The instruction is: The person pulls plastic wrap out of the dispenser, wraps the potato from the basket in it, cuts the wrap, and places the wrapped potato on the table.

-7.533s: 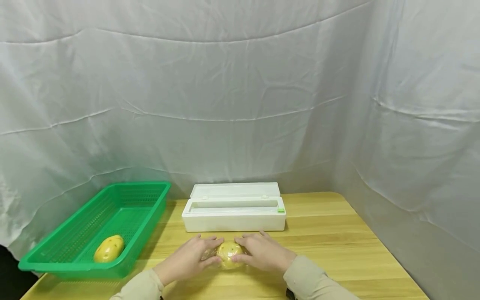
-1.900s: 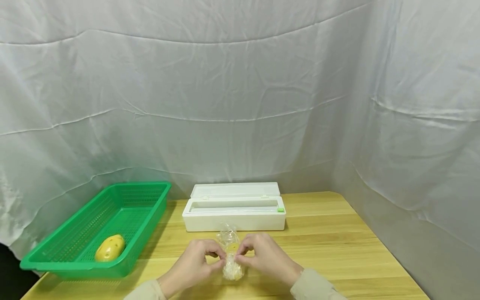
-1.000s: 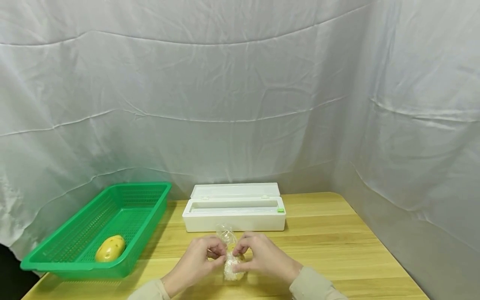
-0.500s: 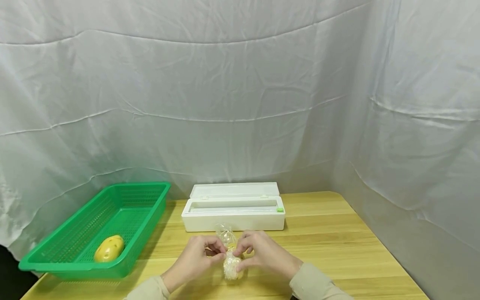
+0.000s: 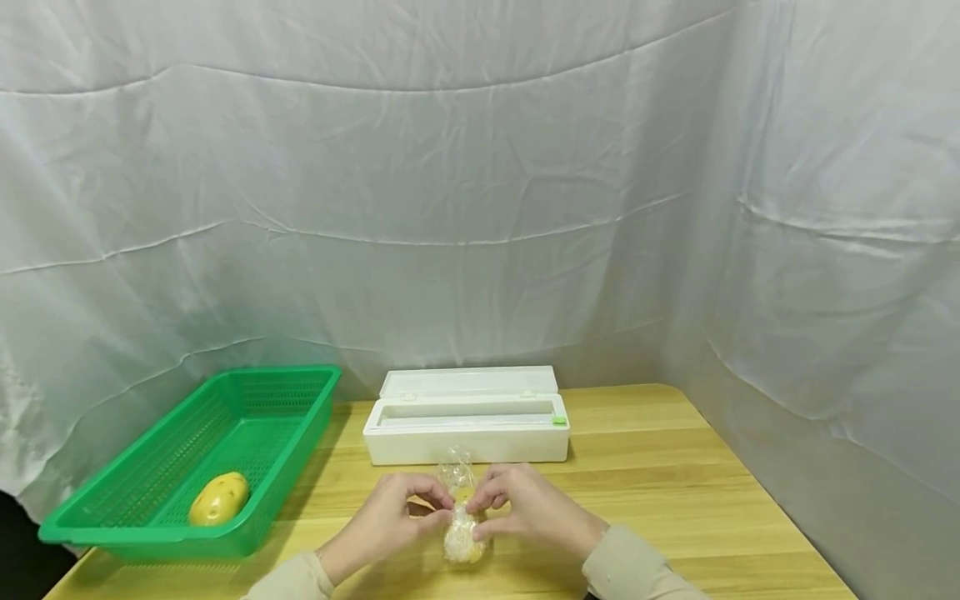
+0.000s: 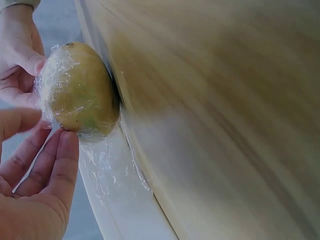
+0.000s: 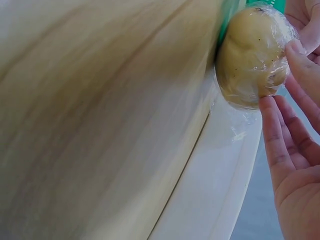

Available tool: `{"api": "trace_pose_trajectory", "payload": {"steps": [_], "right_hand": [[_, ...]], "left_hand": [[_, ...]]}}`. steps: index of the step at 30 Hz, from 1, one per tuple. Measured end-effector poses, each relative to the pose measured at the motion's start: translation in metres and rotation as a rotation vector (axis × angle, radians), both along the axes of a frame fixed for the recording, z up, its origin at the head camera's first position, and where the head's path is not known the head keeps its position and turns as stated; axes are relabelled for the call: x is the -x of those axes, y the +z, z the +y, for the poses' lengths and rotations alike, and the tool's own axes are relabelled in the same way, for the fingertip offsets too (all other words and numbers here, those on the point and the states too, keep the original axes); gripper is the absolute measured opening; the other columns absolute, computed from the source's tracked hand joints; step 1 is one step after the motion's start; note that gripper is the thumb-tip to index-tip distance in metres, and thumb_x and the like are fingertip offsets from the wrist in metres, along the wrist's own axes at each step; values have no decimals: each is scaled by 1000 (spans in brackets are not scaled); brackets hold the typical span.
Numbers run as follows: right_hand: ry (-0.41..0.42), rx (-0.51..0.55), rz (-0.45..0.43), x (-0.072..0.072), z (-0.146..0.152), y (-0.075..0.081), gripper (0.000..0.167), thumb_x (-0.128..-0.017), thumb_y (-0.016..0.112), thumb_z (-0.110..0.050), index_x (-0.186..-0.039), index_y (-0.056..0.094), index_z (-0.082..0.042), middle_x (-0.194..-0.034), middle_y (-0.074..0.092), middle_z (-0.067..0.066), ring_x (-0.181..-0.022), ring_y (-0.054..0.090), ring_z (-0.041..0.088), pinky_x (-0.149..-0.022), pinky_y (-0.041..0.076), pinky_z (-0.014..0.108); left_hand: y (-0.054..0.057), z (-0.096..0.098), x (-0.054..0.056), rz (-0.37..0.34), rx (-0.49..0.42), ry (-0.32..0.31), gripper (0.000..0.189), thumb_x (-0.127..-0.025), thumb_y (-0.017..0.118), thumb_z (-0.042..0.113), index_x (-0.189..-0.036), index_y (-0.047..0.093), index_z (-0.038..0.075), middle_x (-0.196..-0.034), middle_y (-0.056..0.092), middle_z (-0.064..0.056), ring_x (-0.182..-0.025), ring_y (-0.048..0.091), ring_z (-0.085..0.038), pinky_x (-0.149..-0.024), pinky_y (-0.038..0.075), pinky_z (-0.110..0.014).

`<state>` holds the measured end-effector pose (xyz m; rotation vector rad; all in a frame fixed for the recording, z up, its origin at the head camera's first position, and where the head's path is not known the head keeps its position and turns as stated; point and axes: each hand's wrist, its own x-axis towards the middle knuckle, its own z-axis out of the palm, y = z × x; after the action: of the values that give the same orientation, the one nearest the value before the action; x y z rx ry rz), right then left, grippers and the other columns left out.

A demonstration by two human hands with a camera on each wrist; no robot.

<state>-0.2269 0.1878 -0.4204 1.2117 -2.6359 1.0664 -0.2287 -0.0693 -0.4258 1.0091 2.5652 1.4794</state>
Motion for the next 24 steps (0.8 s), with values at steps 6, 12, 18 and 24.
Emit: {"api": "trace_pose_trajectory", "payload": {"steps": [6, 12, 18, 24], "right_hand": [[20, -45, 36, -3, 1, 1, 38, -81, 91, -37, -111, 80, -17, -113, 71, -9, -105, 68, 3, -89, 63, 26], [17, -38, 21, -3, 0, 0, 31, -81, 91, -31, -104, 79, -15, -111, 70, -9, -104, 67, 1, -88, 62, 23], [3, -20, -34, 0, 1, 0, 23, -84, 90, -27, -102, 82, -15, -112, 72, -7, -105, 67, 0, -89, 62, 23], [-5, 0, -28, 0, 1, -2, 15, -88, 88, -28, -96, 83, -17, -108, 73, -9, -102, 66, -2, -88, 62, 22]], "left_hand": [[-1, 1, 0, 25, 19, 9, 9, -91, 86, 12, -88, 78, 15, -96, 78, 2, -88, 71, 1, -79, 62, -18], [-2, 3, 2, 30, -5, 43, 12, -91, 84, 6, -82, 81, 12, -90, 79, -1, -83, 70, 2, -75, 62, -18], [-2, 5, 3, -7, -28, 74, 13, -88, 85, 3, -81, 79, 12, -87, 79, 1, -81, 69, 1, -74, 61, -17], [-2, 5, 3, -47, -39, 60, 16, -88, 85, 1, -83, 76, 13, -89, 77, 4, -84, 71, 0, -75, 61, -18]]}}
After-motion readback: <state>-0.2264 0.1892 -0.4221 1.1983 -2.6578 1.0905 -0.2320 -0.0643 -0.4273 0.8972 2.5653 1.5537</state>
